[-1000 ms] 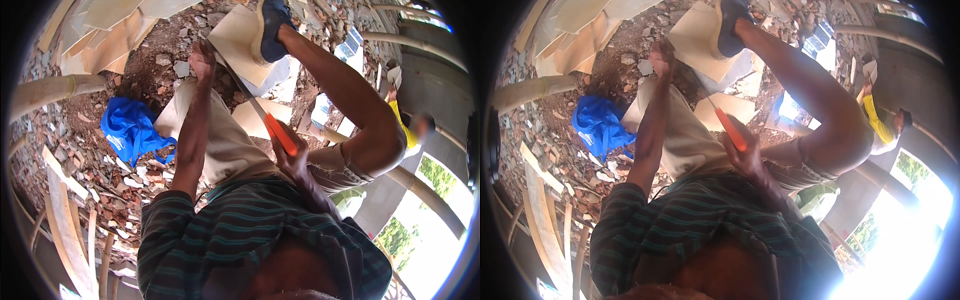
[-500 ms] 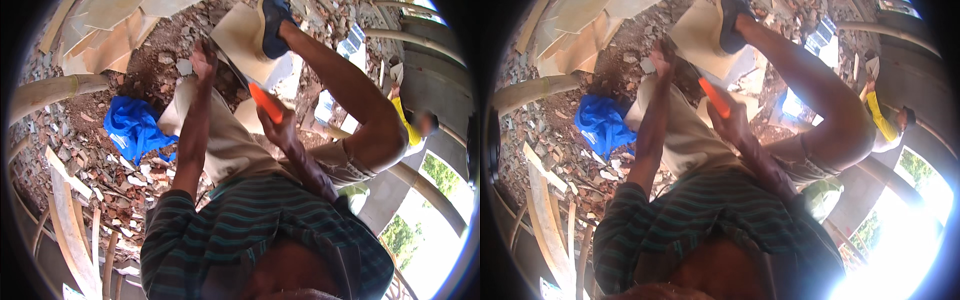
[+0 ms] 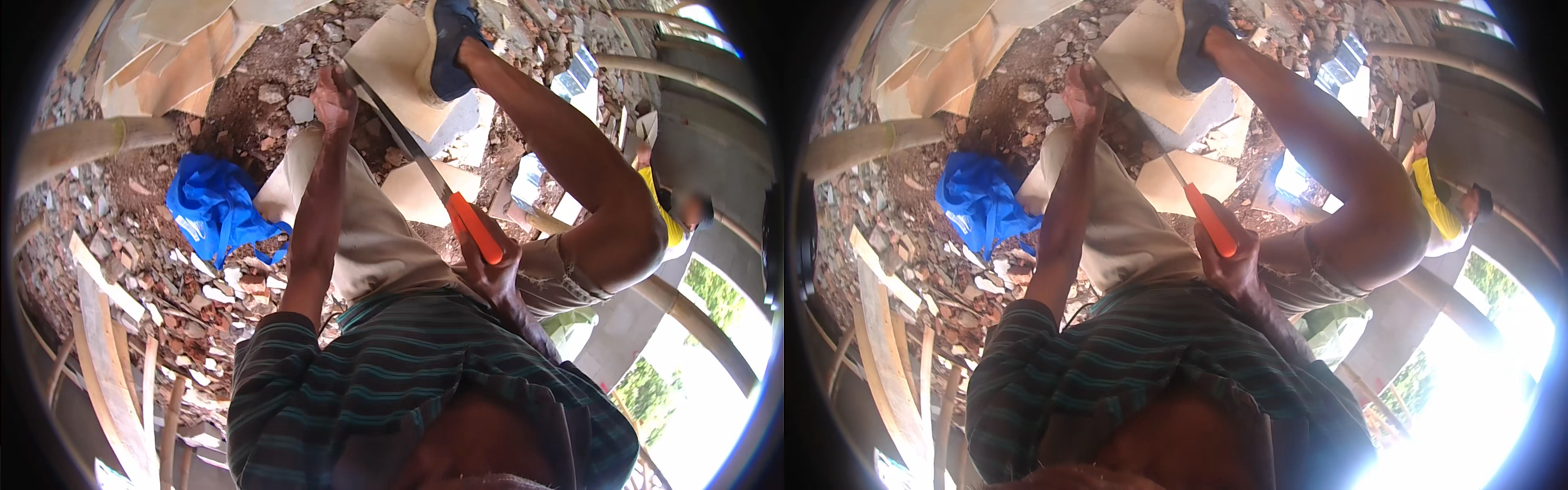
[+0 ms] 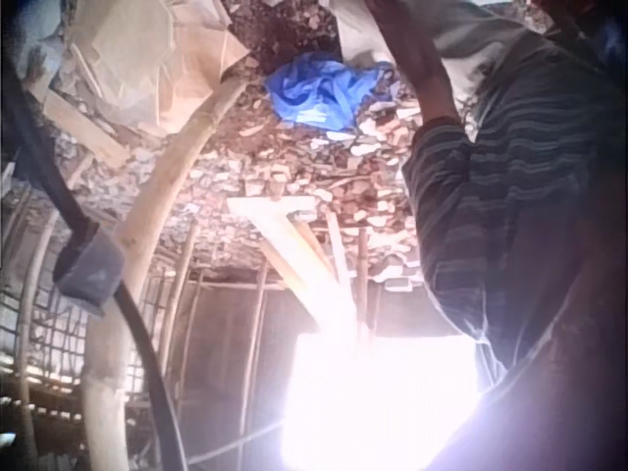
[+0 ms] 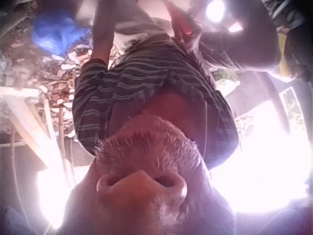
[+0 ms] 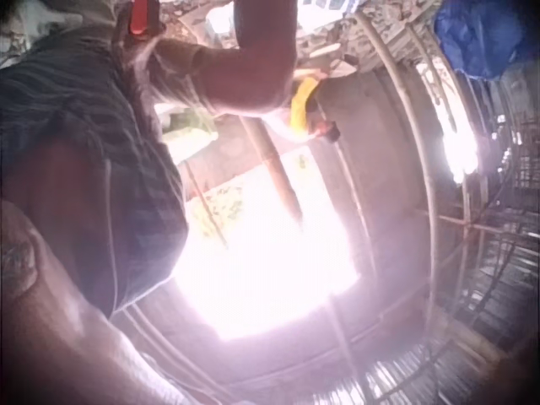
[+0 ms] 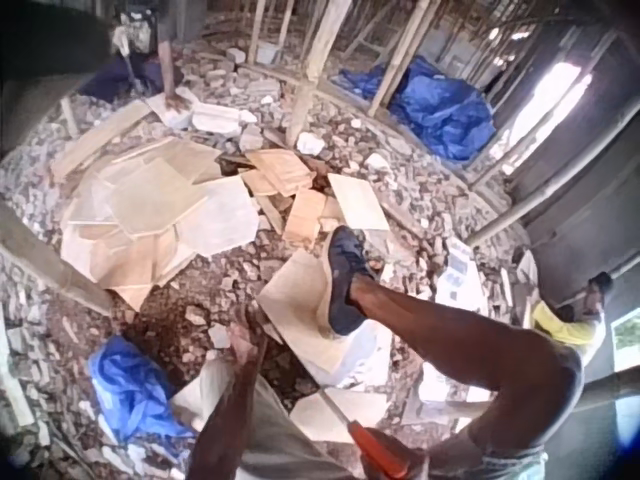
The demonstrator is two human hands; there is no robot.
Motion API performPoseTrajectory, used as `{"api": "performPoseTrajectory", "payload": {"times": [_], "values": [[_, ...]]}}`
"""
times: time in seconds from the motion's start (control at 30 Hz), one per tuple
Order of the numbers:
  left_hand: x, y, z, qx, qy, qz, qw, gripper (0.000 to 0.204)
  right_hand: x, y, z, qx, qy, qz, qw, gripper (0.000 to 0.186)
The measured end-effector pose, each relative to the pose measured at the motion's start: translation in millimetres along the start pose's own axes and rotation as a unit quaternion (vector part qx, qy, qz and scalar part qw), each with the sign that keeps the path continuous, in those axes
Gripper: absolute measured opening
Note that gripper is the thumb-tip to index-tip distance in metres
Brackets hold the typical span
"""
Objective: The person sits on the ground and uses a hand saw to cut a rectangular piece of light-colored wood. They hold the wood with one hand and saw with the other, then inspect the cut piece and place it aside.
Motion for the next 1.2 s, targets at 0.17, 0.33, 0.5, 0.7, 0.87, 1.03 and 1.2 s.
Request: {"api": "performPoseTrajectory", "payload": {"times": [0.17, 0.33, 0.5, 0.7, 0.87, 1.03, 1.2], "values": [[7, 1, 0, -0.068, 0.094, 0.090, 0.989, 0.023, -11, -19, 15, -0.078, -0.034, -0.035, 0.996, 0.037], [49, -11, -61, 0.192, 0.295, 0.274, 0.895, 0.025, -10, 6, 35, -0.007, -0.008, 0.014, 1.000, 0.037], [8, 3, -39, 0.075, 0.047, 0.169, 0.982, 0.046, 5, 37, 40, 0.022, -0.100, 0.067, 0.993, 0.045], [-40, 13, 3, 0.121, 0.146, 0.013, 0.982, 0.044, 23, 34, 22, 0.043, -0.096, 0.146, 0.984, 0.047], [-35, 2, 4, 0.112, 0.072, -0.014, 0.991, 0.024, 19, 55, 14, -0.019, -0.143, 0.169, 0.975, 0.051], [-30, -5, 2, 0.085, 0.076, -0.064, 0.992, 0.019, 32, 73, -7, 0.038, -0.114, 0.187, 0.975, 0.053], [-30, -29, -3, 0.015, 0.010, -0.022, 1.000, 0.029, 59, 70, -48, 0.083, -0.136, 0.218, 0.963, 0.050]]}}
Point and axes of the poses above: each hand's wrist, its own y-axis away from the middle knuckle, its own x-axis out of the back of the hand, z = x × y, the point moved 3 cm from there along -y, towards the middle knuckle, and after that the axes turned 7 degrees about -z, right-handed, at the moved point
